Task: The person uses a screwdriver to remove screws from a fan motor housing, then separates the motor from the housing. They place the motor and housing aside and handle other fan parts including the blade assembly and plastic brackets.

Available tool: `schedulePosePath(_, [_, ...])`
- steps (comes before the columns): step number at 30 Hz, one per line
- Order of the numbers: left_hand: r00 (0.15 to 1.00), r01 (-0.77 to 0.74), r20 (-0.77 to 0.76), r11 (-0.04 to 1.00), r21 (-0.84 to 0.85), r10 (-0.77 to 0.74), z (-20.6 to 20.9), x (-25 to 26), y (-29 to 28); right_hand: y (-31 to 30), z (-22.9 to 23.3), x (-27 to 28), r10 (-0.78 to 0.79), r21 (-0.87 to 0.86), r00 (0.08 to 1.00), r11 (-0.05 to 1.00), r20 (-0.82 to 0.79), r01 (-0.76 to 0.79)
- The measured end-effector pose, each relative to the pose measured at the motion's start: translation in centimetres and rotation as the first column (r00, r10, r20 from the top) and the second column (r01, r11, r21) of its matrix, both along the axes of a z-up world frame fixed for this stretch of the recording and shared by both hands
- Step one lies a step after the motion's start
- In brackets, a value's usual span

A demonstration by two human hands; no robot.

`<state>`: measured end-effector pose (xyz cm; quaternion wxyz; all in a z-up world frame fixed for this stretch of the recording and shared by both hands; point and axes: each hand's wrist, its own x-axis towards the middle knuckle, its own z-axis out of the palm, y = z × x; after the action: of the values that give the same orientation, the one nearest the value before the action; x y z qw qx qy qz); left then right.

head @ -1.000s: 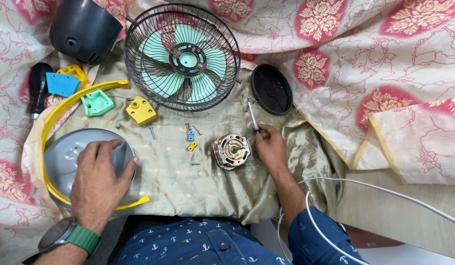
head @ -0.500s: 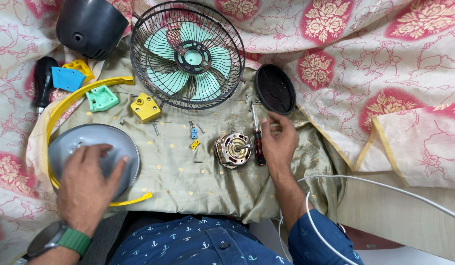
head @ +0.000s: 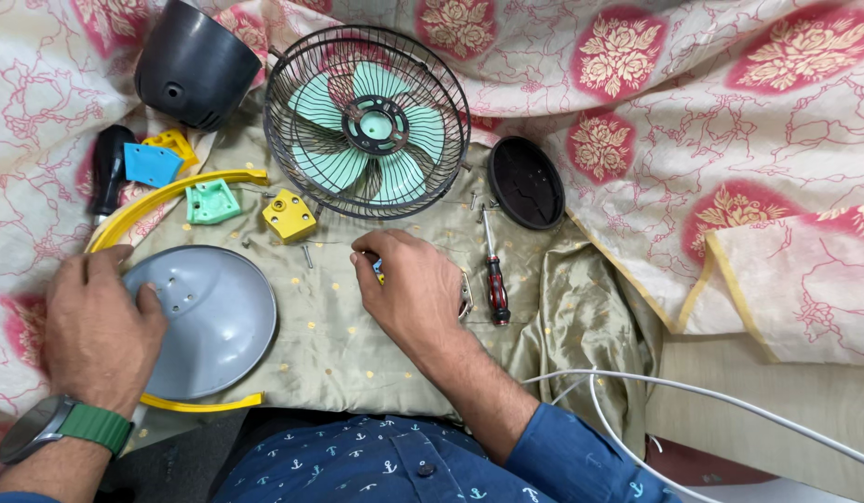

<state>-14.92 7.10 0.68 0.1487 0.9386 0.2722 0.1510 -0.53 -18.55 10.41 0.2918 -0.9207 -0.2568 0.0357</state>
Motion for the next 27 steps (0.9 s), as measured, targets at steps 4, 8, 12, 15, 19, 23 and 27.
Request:
schedulePosePath(4, [0.994, 0.020, -0.109, 0.999, -0.045, -0.025, -0.4, 0.3, 0.5, 0.2, 0.4, 0.3, 0.069, 0.108, 0.998, 0.992, -0.008, -0.068])
schedulePosePath(8, [0.967, 0.047, -0.251, 0.999, 0.003, -0.045, -0.7, 0.9, 1.3, -0.2, -0.6, -0.2, 0.307, 0.180, 0.952, 0.935, 0.013, -0.304])
schedulePosePath(12, [0.962, 0.074, -0.262, 0.997, -0.006, -0.073, -0.5, 1.4, 2.4, -0.3, -2.1, -0.9, 0.326, 0.166, 0.909, 0.942, -0.259, -0.290])
schedulePosePath(15, [0.950, 0.127, -0.285, 0.992, -0.017, -0.127, 0.4, 2.3, 2.8, -0.6, -3.4, -1.2, 0.264, 0.151, 0.879, 0.964, -0.398, -0.221])
schedulePosePath(19, [0.964, 0.167, -0.206, 0.986, -0.017, -0.167, 2.0, 2.9, 1.6, -1.1, -5.1, -1.6, 0.195, 0.058, 0.848, 0.980, -0.493, -0.192])
schedulePosePath(23, [0.961, 0.213, -0.185, 0.977, 0.017, -0.207, 4.9, 3.3, 0.5, -0.9, -5.5, -2.0, 0.127, 0.059, 0.789, 0.992, -0.601, -0.114])
schedulePosePath(27, [0.973, 0.210, -0.099, 0.978, 0.012, -0.207, 7.3, 2.9, -0.3, 0.2, -5.1, -2.4, 0.077, 0.112, 0.656, 0.994, -0.751, 0.011])
